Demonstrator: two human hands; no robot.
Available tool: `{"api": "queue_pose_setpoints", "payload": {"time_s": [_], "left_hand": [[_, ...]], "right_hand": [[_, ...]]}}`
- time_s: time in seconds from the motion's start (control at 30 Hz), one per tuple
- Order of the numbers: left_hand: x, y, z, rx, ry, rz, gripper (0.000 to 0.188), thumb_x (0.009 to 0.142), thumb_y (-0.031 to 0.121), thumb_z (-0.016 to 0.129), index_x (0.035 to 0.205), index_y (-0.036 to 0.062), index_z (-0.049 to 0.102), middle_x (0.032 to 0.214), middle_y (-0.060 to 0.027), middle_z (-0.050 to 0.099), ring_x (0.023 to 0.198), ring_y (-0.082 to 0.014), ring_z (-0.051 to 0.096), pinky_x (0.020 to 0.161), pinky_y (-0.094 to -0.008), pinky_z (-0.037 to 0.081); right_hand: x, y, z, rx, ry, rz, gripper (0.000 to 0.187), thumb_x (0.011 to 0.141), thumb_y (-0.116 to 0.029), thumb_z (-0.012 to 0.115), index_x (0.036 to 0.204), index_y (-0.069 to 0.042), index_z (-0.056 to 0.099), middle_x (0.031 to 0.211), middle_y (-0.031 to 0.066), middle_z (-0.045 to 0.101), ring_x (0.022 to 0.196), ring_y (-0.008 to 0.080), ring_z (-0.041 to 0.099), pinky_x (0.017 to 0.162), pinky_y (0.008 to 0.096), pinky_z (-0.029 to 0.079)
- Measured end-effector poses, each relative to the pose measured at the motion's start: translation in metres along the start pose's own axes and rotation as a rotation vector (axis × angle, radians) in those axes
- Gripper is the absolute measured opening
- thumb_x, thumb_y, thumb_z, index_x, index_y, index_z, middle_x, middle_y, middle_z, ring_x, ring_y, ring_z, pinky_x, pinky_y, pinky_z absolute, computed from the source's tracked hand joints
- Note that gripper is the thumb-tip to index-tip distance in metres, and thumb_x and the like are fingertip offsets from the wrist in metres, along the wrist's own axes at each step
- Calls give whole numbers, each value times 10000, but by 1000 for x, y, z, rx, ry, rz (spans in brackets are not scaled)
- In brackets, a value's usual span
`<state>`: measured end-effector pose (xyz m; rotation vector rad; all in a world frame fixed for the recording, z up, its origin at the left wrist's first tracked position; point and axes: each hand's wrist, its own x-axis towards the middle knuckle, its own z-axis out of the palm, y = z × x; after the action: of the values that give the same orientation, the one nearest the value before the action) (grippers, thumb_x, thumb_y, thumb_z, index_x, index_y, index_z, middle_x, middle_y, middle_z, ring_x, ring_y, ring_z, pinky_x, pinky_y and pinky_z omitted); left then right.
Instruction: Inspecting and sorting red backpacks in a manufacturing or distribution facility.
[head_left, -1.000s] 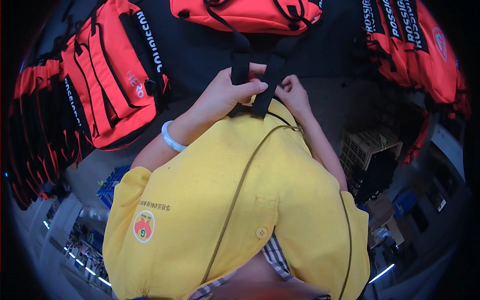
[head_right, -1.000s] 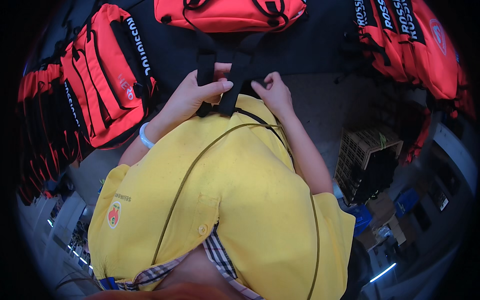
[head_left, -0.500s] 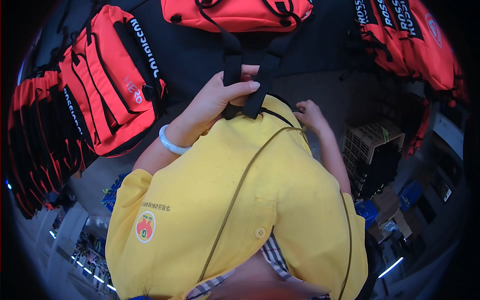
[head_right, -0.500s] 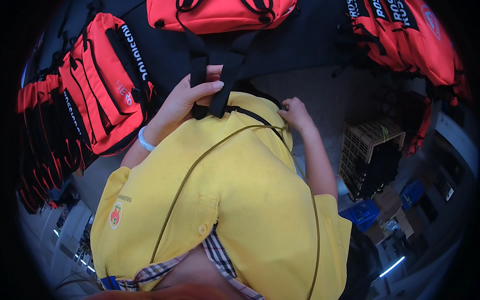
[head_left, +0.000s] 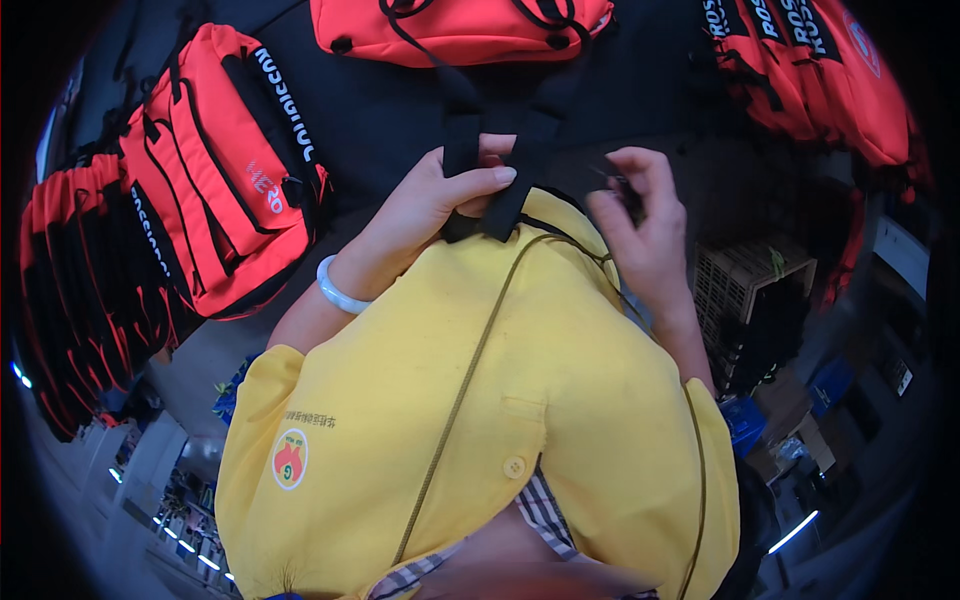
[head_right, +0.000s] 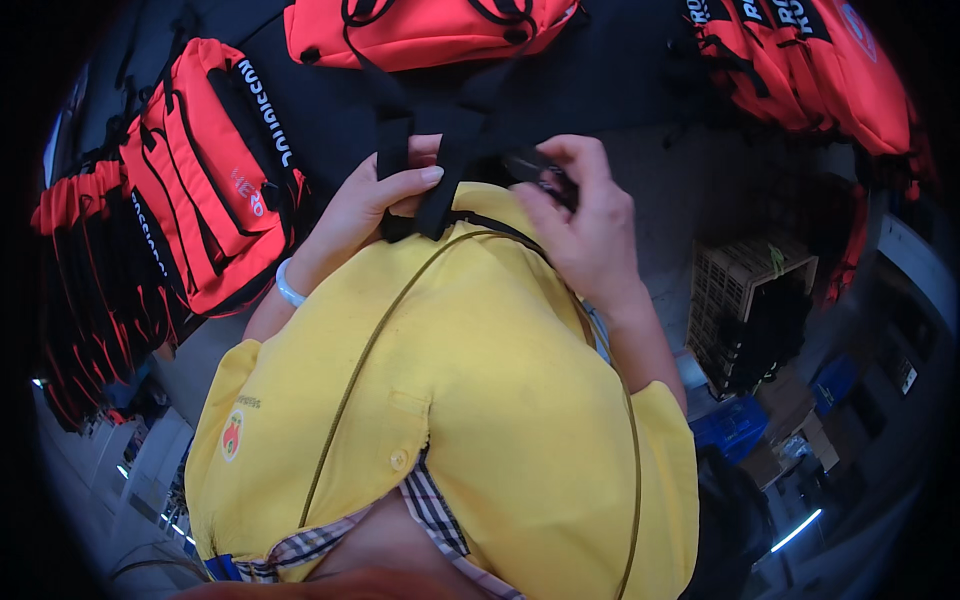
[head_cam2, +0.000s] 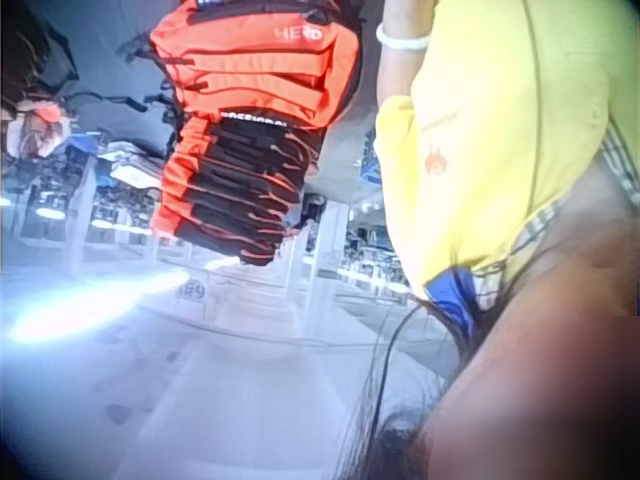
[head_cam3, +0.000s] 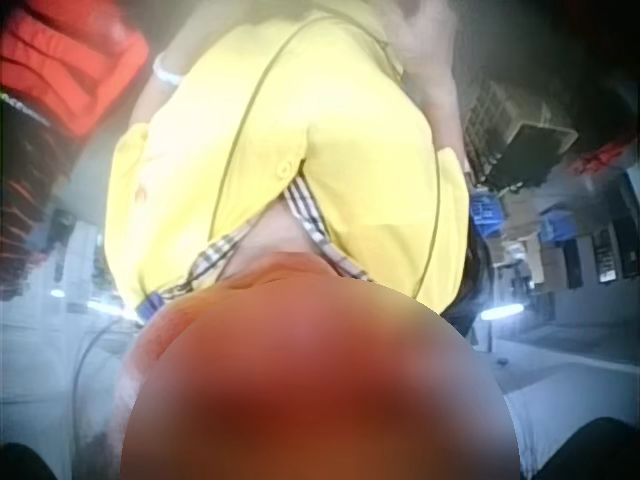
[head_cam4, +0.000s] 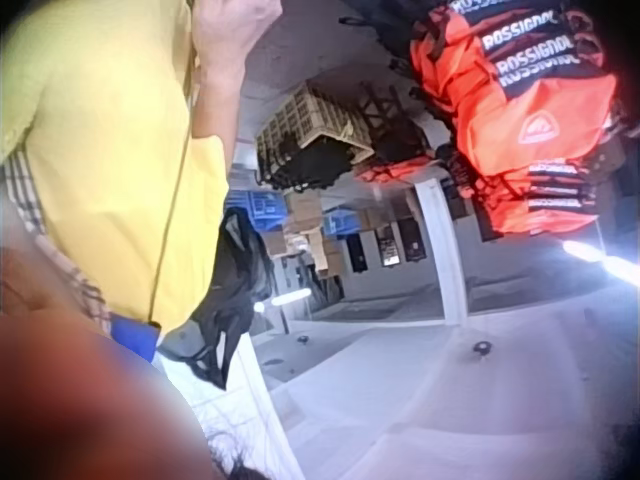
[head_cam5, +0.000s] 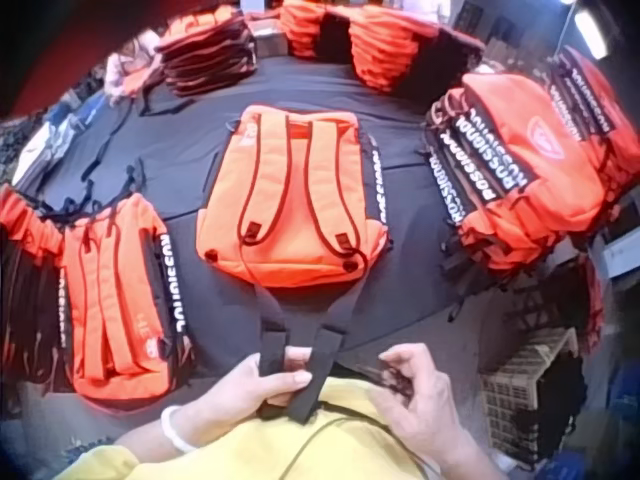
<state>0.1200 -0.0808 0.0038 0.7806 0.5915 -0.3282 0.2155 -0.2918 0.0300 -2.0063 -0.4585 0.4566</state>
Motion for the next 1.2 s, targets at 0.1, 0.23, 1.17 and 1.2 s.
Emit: {"api": "queue_pose_setpoints", "payload": {"time_s": [0.1,0.23,1.17,1.2], "left_hand": [[0,2,0,87,-30,-3,410,919,110,665,1301,2,561,823,43,570,662,-6,449,591,-175,361],[-2,0,-2,148,-76,8,388,921,118,666,1282,4,585,841,41,590,677,-2,470,604,-167,369],[-9,-8,2,105,-54,1,344,910,100,667,1229,-13,603,898,-13,651,720,-31,559,637,-178,433],[-9,-8,2,99,-64,4,344,909,98,669,1228,-13,602,903,-15,653,729,-34,568,643,-180,438]], "right_hand": [[4,-12,8,-87,-98,-66,230,877,-129,713,1020,-11,576,809,107,659,724,195,680,641,297,522],[12,-9,9,-190,-112,-142,279,841,-163,755,985,-23,561,802,124,668,720,254,695,643,314,535],[7,-4,7,-130,-147,-152,263,833,-171,762,949,-22,579,789,104,682,731,228,702,652,302,534],[7,-4,7,-128,-147,-150,263,833,-171,762,949,-22,579,789,104,682,731,228,702,652,302,534]]}}
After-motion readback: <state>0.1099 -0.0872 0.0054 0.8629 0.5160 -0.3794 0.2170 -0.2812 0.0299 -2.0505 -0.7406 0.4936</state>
